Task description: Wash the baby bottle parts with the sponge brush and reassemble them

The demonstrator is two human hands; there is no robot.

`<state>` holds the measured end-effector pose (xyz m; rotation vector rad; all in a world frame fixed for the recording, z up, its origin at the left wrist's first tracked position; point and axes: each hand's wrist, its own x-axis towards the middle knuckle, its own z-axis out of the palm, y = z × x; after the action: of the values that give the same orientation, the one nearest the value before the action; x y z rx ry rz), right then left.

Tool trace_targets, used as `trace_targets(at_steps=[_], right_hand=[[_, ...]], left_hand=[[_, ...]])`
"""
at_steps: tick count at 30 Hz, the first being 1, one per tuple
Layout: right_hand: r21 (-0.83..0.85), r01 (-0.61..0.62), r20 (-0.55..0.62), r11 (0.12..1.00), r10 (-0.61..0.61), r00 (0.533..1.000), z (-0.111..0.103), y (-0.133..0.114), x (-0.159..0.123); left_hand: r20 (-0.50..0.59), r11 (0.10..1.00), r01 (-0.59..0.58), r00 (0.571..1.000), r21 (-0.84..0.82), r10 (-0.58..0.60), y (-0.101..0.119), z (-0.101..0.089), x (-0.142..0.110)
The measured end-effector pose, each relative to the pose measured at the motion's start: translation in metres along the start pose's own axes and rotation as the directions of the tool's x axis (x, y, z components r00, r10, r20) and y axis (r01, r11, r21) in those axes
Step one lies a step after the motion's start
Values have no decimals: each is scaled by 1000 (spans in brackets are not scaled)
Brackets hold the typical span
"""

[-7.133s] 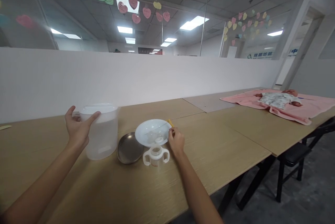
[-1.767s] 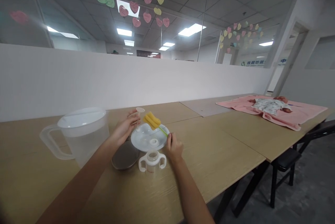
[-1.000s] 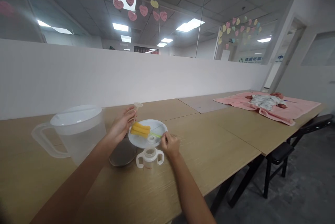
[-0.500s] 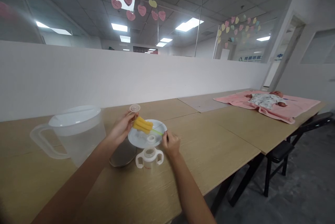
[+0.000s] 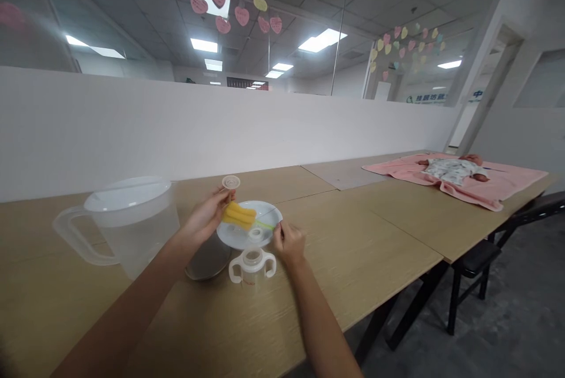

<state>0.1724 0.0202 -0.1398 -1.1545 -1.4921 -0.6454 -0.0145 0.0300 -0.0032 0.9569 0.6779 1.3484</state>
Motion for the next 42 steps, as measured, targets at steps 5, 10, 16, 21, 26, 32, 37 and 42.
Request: trace_targets(at_steps=[5, 10, 16, 21, 26, 32, 37, 42], right_hand=[[-14, 15, 36, 1000, -14, 999, 0, -1, 1], [-37, -20, 16, 999, 21, 1000, 3, 0, 0], [-70, -104, -18, 992, 103, 995, 2, 3, 0], [-76, -117, -27, 990, 115, 993, 2, 4, 0], [-91, -134, -24, 987, 132, 991, 3, 5, -2], [-83, -138, -9, 987, 138, 990, 2, 5, -1], [-87, -135, -11, 987, 135, 991, 2, 4, -1], [-76, -155, -17, 985, 155, 988, 3, 5, -1]], left_hand=[[-36, 912, -307, 944, 272, 329, 5, -8, 4], [314, 342, -506, 817, 791, 484, 14, -26, 8], [258, -173, -226, 948, 959, 187, 17, -48, 15], [179, -200, -164, 982, 966, 56, 13, -61, 17], [130, -147, -140, 989, 979, -74, 5, -75, 21], [98, -95, -119, 975, 988, -198, -2, -83, 27], [128, -102, -150, 972, 983, -198, -1, -79, 25], [161, -95, -181, 970, 979, -184, 2, -71, 21]])
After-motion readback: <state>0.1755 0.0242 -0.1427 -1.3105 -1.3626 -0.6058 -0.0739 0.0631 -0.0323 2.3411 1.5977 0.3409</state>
